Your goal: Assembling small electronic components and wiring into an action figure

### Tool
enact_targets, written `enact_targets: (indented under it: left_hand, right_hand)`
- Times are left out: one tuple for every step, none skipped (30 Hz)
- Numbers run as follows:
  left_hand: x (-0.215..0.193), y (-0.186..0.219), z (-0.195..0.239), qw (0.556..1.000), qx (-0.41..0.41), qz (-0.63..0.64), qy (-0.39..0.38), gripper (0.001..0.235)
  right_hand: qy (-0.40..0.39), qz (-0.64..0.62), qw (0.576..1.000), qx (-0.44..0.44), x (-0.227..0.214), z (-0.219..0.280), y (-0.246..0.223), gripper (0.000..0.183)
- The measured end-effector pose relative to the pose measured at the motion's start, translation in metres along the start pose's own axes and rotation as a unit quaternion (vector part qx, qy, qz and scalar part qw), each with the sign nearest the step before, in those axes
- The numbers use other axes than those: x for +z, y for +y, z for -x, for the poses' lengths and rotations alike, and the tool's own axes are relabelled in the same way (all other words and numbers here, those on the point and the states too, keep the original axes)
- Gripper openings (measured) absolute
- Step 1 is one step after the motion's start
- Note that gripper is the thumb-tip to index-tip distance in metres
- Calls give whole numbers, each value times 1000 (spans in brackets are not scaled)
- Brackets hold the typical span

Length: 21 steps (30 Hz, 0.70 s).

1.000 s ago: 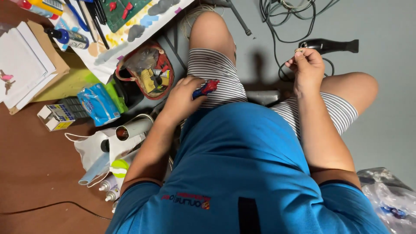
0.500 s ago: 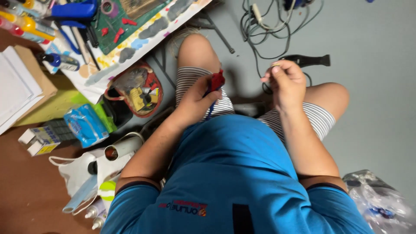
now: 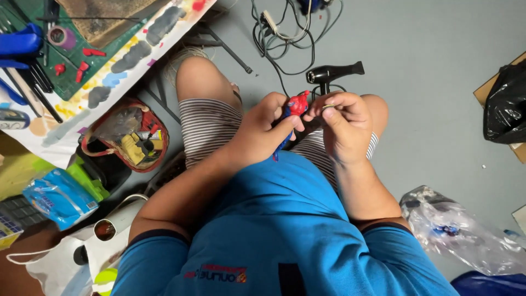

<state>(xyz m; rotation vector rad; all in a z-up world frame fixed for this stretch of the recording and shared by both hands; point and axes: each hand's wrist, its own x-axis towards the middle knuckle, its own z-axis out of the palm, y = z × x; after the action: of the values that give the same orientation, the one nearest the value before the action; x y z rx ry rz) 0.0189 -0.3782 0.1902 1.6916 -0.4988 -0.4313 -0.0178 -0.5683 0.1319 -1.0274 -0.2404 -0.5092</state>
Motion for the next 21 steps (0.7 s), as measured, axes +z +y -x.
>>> enact_targets:
  left_hand:
    - [-3, 2, 0, 1000, -3, 2, 1, 21]
    - [-5, 4, -1, 999, 9, -48, 1, 22]
    - [-8, 7, -3, 995, 24, -100, 1, 23]
    - [-9, 9, -5, 995, 24, -99, 1, 23]
    - [-11, 11, -6, 991, 27, -129, -7, 23]
    - [-12, 13, -7, 987, 30, -158, -14, 24]
    - [-13, 11, -9, 987, 29, -158, -14, 24]
    - [-14, 9, -11, 986, 22, -164, -26, 22]
    - [-15, 7, -12, 985, 14, -170, -38, 21]
    - [-15, 6, -13, 985, 13, -170, -38, 21]
    - [-16, 6, -16, 987, -55, -134, -70, 25]
    - [-16, 5, -19, 982, -123, -97, -101, 29]
    - [-16, 1, -22, 983, -123, -98, -99, 29]
    - [-16, -3, -26, 981, -143, -67, -113, 32]
    - [-16, -8, -28, 977, -165, -35, -128, 36]
    - [-16, -14, -26, 977, -167, -34, -127, 36]
    - [-17, -20, -26, 976, -163, 4, -142, 38]
    - [-18, -26, -26, 974, -158, 42, -157, 41]
    - [-20, -29, -25, 974, -158, 42, -157, 41]
    - [-21, -32, -24, 964, -168, 137, -156, 48]
    - [-23, -35, -24, 945, -175, 230, -154, 55]
  right_hand:
    - [0, 1, 1000, 3, -1, -1, 0, 15]
    - [-5, 28, 999, -20, -1, -2, -1, 14]
    - [-11, 55, 997, -46, -2, -5, -1, 13]
    - [-12, 55, 997, -45, -2, -10, -5, 13]
    - [-26, 82, 995, -53, -1, -12, -9, 12]
    - [-41, 108, 991, -61, -1, -15, -12, 12]
    - [-42, 107, 991, -60, -2, -15, -10, 12]
    - [-57, 87, 994, -43, -3, -16, -7, 13]
    - [-72, 66, 995, -26, -4, -15, -5, 14]
    - [-72, 65, 995, -25, 2, -14, -8, 14]
    - [-77, 70, 994, 15, 8, -14, -10, 14]
    - [-82, 76, 992, 55, 14, -14, -12, 14]
    - [-84, 75, 992, 55, 12, -13, -10, 14]
    - [-93, 95, 988, 81, 9, -12, -7, 15]
    - [-101, 115, 982, 110, 7, -9, -6, 16]
    - [-102, 114, 982, 112, 4, -7, -3, 16]
    - [-96, 122, 980, 122, 2, -7, -1, 16]
    - [-90, 130, 979, 132, -1, -7, 2, 16]
    - [-90, 130, 979, 132, -4, -4, 7, 16]
    - [-65, 109, 983, 132, -7, -2, 12, 16]
    - [-40, 88, 987, 131, -10, -1, 18, 16]
